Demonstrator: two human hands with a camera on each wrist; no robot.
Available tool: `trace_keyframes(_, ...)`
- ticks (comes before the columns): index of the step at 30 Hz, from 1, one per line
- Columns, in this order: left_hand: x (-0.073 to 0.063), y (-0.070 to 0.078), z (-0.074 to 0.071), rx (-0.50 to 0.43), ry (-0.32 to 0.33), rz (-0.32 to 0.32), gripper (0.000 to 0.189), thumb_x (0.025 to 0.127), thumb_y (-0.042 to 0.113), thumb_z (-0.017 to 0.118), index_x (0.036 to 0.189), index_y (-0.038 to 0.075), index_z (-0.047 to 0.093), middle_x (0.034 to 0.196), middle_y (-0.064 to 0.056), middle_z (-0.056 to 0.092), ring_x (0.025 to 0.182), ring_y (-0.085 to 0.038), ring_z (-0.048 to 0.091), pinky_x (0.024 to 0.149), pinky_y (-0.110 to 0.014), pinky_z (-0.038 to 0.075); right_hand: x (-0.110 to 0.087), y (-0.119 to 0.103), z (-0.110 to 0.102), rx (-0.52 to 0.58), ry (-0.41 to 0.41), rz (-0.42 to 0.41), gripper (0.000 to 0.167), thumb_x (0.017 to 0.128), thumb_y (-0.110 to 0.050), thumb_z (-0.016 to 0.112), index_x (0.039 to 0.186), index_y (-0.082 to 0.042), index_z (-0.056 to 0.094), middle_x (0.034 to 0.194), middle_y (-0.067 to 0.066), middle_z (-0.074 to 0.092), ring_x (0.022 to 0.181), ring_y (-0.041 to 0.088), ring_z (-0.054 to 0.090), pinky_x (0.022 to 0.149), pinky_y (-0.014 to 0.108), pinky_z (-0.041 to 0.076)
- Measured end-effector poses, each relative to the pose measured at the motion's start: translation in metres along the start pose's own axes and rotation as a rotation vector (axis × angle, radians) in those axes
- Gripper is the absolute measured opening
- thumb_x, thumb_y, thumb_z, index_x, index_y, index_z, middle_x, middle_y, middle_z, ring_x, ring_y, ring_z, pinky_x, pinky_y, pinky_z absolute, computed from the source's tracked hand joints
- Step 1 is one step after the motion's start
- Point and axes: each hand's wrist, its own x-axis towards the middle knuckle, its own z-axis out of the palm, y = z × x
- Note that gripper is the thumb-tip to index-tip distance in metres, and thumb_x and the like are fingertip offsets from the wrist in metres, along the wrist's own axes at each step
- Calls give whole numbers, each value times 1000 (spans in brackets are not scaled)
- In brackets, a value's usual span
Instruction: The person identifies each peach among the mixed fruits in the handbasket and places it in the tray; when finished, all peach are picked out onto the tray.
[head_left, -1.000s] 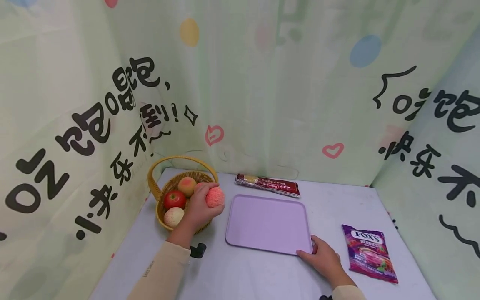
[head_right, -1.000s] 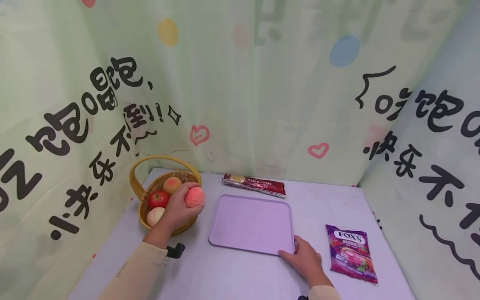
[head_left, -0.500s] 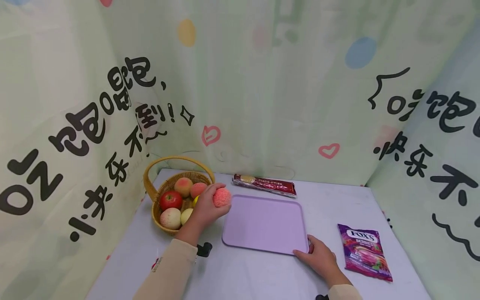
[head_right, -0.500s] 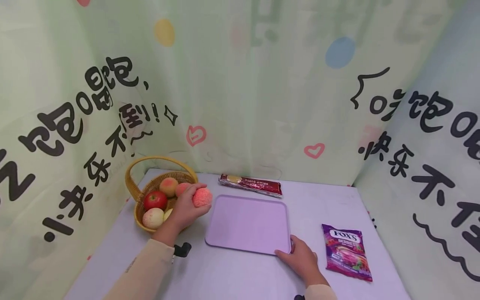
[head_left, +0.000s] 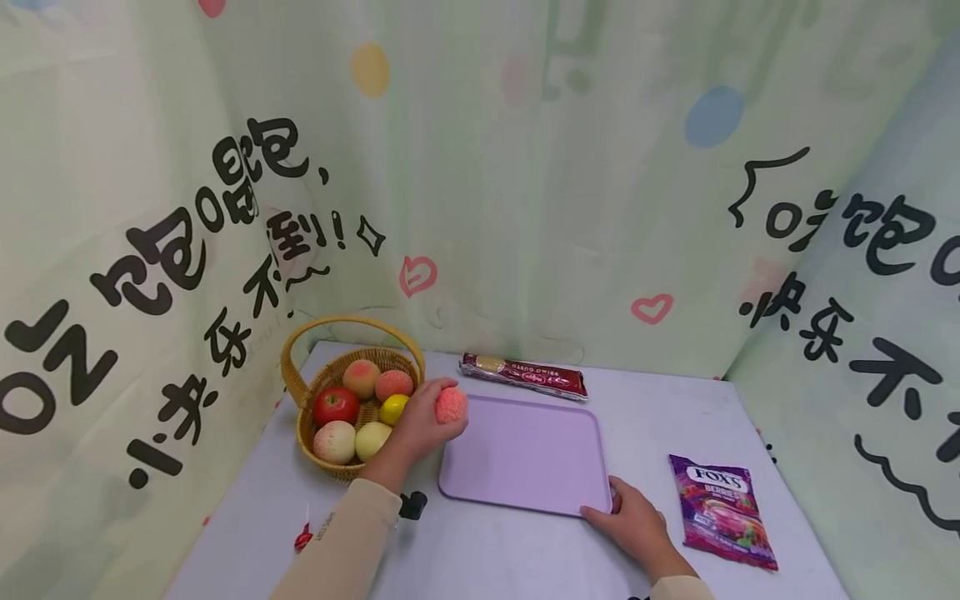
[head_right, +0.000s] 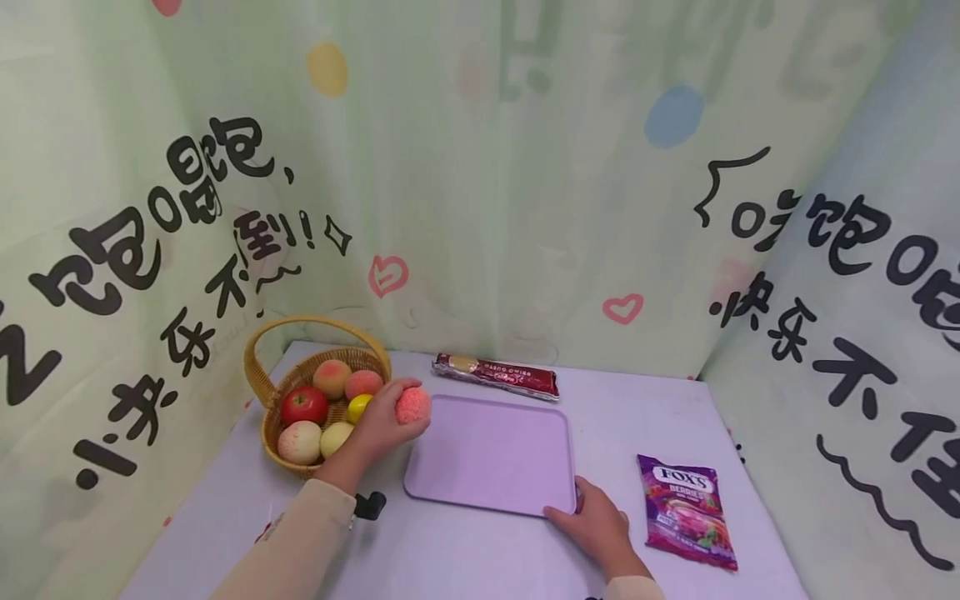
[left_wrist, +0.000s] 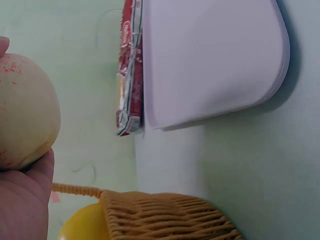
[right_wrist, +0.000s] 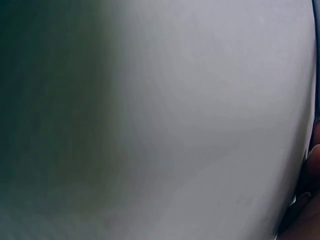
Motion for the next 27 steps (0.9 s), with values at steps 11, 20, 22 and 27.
trace_keyframes(11, 12, -9, 14, 30, -76, -40, 65, 88, 29, 81, 145, 20, 52, 148, -6, 51, 127, -26, 55, 107, -48, 51, -3, -2, -1, 0, 8, -1, 117, 69, -76, 78, 147, 5, 48, 90, 5, 60, 85, 22, 54, 78, 44, 36)
trace_keyframes(20, 24, -15, 28, 93, -144, -49, 63, 87, 26, 81, 143, 17, 54, 147, -7, 52, 122, -25, 56, 105, -46, 52, -4, -3, -2, -1, 6, 2, 115, 70, -75, 78, 147, 5, 48, 91, 4, 62, 86, 22, 54, 79, 46, 38)
trace_keyframes(22, 27, -16, 31, 111, -161, -47, 63, 86, 25, 80, 143, 16, 54, 146, -8, 52, 121, -25, 56, 105, -45, 52, -4, -3, -2, -7, 9, 4, 114, 70, -74, 79, 147, 5, 48, 91, 4, 61, 87, 22, 54, 79, 47, 39)
trace_keyframes(27, 32, -21, 37, 158, -193, -67, 65, 87, 28, 79, 145, 16, 52, 145, -8, 52, 117, -24, 56, 104, -45, 52, -5, -4, -2, -7, 9, 7, 112, 71, -72, 79, 147, 4, 48, 90, 4, 60, 85, 21, 53, 78, 45, 38)
